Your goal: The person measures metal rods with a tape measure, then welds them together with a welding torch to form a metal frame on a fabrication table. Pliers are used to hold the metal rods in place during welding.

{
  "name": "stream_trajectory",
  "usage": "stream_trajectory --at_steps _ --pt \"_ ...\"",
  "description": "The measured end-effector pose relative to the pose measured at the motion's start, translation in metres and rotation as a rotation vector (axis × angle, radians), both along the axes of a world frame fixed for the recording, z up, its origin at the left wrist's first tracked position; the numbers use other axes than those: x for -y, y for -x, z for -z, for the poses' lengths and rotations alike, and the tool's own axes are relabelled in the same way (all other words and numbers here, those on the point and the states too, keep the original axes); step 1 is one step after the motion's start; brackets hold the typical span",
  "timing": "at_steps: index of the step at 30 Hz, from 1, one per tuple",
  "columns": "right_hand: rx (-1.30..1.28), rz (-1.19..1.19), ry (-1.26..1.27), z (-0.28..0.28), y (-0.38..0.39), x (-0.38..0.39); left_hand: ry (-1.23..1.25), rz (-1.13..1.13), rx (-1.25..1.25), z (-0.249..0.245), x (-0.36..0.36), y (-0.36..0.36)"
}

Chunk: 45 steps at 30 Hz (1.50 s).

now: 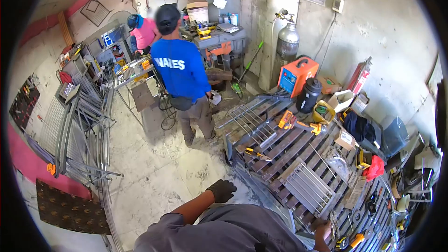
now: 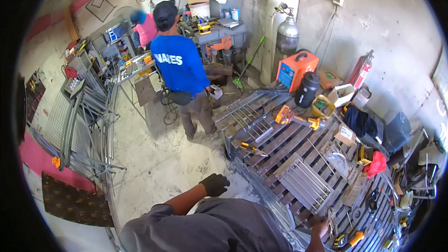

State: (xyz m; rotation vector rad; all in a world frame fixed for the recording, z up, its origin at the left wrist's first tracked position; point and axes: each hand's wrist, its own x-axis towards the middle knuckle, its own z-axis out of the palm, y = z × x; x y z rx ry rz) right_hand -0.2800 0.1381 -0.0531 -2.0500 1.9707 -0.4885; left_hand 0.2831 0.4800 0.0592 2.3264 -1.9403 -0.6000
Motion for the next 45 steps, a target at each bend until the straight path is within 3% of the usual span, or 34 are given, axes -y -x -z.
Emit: stream_trajectory --at_steps 1,6,10,17,21,23,26,28,29,30,31,39,45 --pt "-0.012 -0.054 0.035 0.003 0.002 0.001 -0.054 -0.004 -0.005 0.003 -0.01 -0.009" --pt "-0.071 0.203 0.404 0.008 -0.03 -0.044 0.055 -0.129 -0.05 0.005 -0.088 -0.065" --pt "-0.093 0.119 0.279 0.011 -0.114 -0.13 0.01 -0.241 -0.057 0.004 -0.18 -0.125" --pt "-0.277 -0.732 -0.44 0.082 -0.316 -0.239 -0.211 -0.362 -0.078 0.015 -0.31 -0.235" --pt "-0.307 -1.143 -0.537 0.111 -0.416 -0.26 -0.064 -0.419 -0.12 0.002 -0.329 -0.302" --pt "-0.312 -1.167 -0.531 0.114 -0.462 -0.265 0.014 -0.438 -0.187 -0.006 -0.322 -0.347" --pt "-0.464 -1.131 -0.637 0.069 -0.538 -0.262 0.241 -0.432 -0.165 -0.039 -0.296 -0.415" --pt "-1.319 -1.782 -0.585 0.166 -0.593 -0.213 0.382 -0.408 -0.063 -0.088 -0.258 -0.485" --pt "-1.514 -2.157 -0.557 0.198 -0.625 -0.194 0.493 -0.375 0.016 -0.093 -0.248 -0.509" --pt "-1.115 -1.565 -0.842 0.155 -0.647 -0.197 0.527 -0.37 0.029 -0.1 -0.241 -0.534" --pt "-1.01 -1.429 -0.918 0.134 -0.678 -0.193 0.557 -0.362 0.041 -0.108 -0.234 -0.56" --pt "-0.665 -1.192 -1.205 0.088 -0.935 -0.151 0.455 -0.481 -0.043 -0.128 -0.191 -0.773" --pt "-0.416 -0.733 -1.446 0.073 -1.043 -0.14 0.541 -0.443 -0.082 -0.116 -0.11 -0.902"
